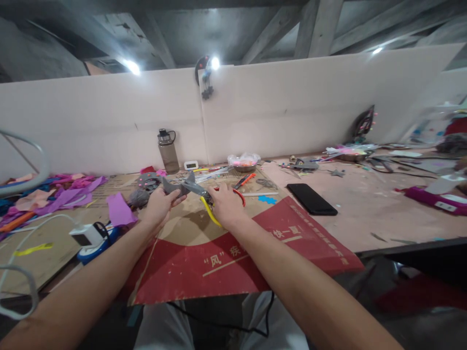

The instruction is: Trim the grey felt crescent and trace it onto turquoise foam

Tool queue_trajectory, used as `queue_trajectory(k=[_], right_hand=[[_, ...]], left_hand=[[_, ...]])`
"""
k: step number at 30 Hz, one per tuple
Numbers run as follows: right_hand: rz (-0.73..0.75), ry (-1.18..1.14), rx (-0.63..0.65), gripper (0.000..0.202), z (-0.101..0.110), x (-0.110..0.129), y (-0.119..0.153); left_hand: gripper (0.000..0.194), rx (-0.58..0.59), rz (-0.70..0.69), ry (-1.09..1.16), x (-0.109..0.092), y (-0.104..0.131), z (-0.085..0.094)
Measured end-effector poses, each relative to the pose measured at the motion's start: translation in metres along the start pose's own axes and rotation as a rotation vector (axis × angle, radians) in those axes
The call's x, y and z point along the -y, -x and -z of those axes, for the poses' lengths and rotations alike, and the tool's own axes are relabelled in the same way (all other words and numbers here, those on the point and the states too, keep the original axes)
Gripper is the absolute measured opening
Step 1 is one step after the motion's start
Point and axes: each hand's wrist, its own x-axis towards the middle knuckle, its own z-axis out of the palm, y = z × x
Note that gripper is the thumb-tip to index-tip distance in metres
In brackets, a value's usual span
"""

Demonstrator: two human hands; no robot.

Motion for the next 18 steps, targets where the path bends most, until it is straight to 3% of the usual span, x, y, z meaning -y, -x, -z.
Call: queue_trajectory(k=[5, 12, 18], right_hand=[[-0.032, -0.08, 0.005, 0.027, -0.005, -0.008, -0.002], [-0.041, -0.294, -0.085, 0.037, -0.014, -0.014, -0.008], [-0.001, -0.171, -0.067, 0.03, -0.018, -0.011, -0.005]], left_hand=[[0.014, 0.001, -0.048, -0.095, 0.002, -0.006, 0.007], [0.015, -0.008, -0.072, -0.1, -0.001, -0.012, 0.014], [0.015, -0.012, -0.116, -0.138, 0.001, -0.014, 0.017]])
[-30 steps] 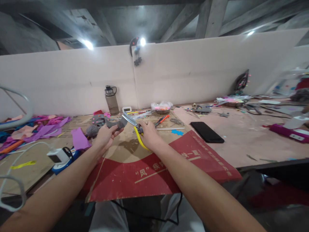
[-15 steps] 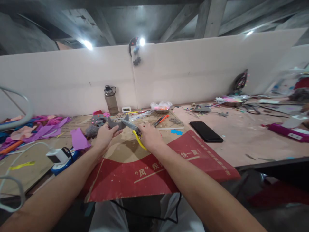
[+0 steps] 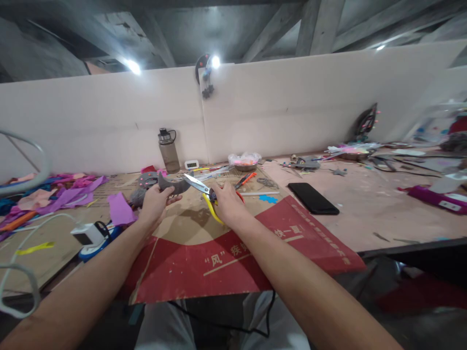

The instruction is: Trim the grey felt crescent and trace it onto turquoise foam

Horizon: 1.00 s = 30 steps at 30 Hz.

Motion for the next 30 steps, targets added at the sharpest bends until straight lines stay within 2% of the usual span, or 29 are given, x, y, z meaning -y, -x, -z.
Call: queue_trajectory(k=[4, 7, 14, 17, 24, 30], right_hand=[[0.026, 0.088, 0.068, 0.026, 0.008, 0.004, 0.004], [0.02, 0.07, 0.078, 0.024, 0.013, 0.006, 0.005], [0.0, -0.236, -0.044, 0.03, 0.008, -0.01, -0.007], [0.022, -0.319, -0.034, 0.032, 0.004, -0.014, -0.008], [0.16, -0.392, 0.124, 0.034, 0.005, -0.012, -0.006], [0.222, -0.402, 0.128, 0.032, 0.013, -0.007, -0.002]], left_hand=[[0.016, 0.04, -0.031, -0.056, 0.005, -0.002, 0.001], [0.016, 0.057, -0.046, -0.07, 0.005, -0.002, 0.002], [0.02, -0.015, -0.084, -0.075, -0.004, -0.006, 0.009], [0.019, -0.016, -0.122, -0.102, -0.009, -0.012, 0.014], [0.037, 0.105, -0.113, 0.12, -0.017, -0.031, 0.029], [0.04, 0.145, -0.13, 0.184, -0.019, -0.035, 0.032]])
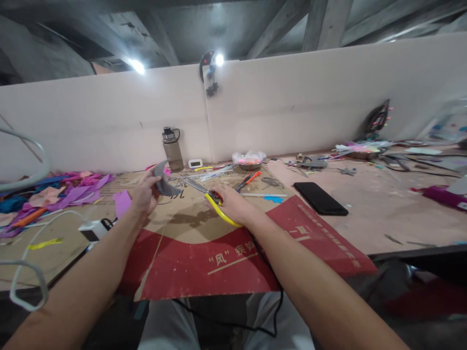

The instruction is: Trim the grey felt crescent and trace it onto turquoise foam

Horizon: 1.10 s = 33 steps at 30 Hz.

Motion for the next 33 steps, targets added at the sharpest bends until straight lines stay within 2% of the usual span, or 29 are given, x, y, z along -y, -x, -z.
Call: queue_trajectory(k=[9, 14, 24, 33], right_hand=[[0.036, 0.122, 0.033, 0.033, 0.001, 0.022, 0.009], [0.03, 0.149, 0.042, 0.033, 0.001, 0.022, 0.009], [0.072, 0.167, 0.058, 0.03, -0.003, 0.019, 0.008], [0.039, 0.213, 0.093, 0.023, -0.004, 0.021, 0.007]], left_hand=[[0.049, 0.051, -0.024, -0.01, -0.003, 0.002, 0.0], [0.049, 0.086, -0.049, -0.012, -0.003, 0.002, 0.002], [0.039, 0.141, -0.01, -0.018, -0.008, 0.007, -0.005], [0.038, 0.134, 0.019, 0.005, -0.01, 0.011, -0.008]])
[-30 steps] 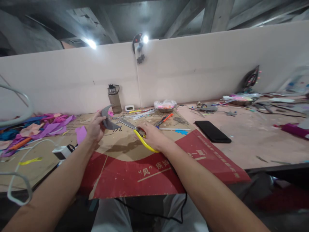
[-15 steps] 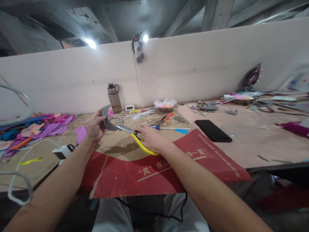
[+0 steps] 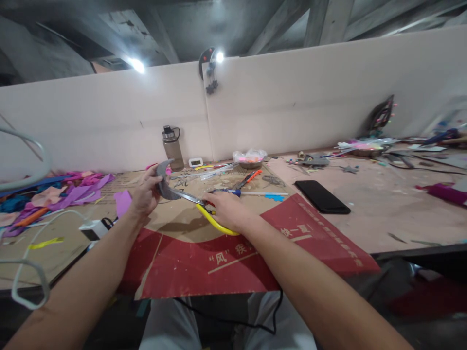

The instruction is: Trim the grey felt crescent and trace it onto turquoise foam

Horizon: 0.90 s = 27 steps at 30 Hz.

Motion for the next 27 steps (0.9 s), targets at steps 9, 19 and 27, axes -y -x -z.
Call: queue_trajectory(k=[9, 19, 27], right_hand=[[-0.028, 0.001, -0.035, 0.024, 0.0004, 0.0009, 0.0002], [-0.094, 0.041, -0.142, 0.029, -0.0001, -0.0035, -0.0008], [-0.062, 0.222, -0.17, 0.024, 0.001, -0.0032, 0.0008]], left_hand=[[0.04, 0.02, -0.001, 0.01, 0.0033, -0.0011, 0.0019], [0.036, 0.0, 0.107, -0.056, 0.0016, 0.0008, -0.0018], [0.043, 0.055, 0.152, -0.134, 0.0062, -0.0007, 0.0041]])
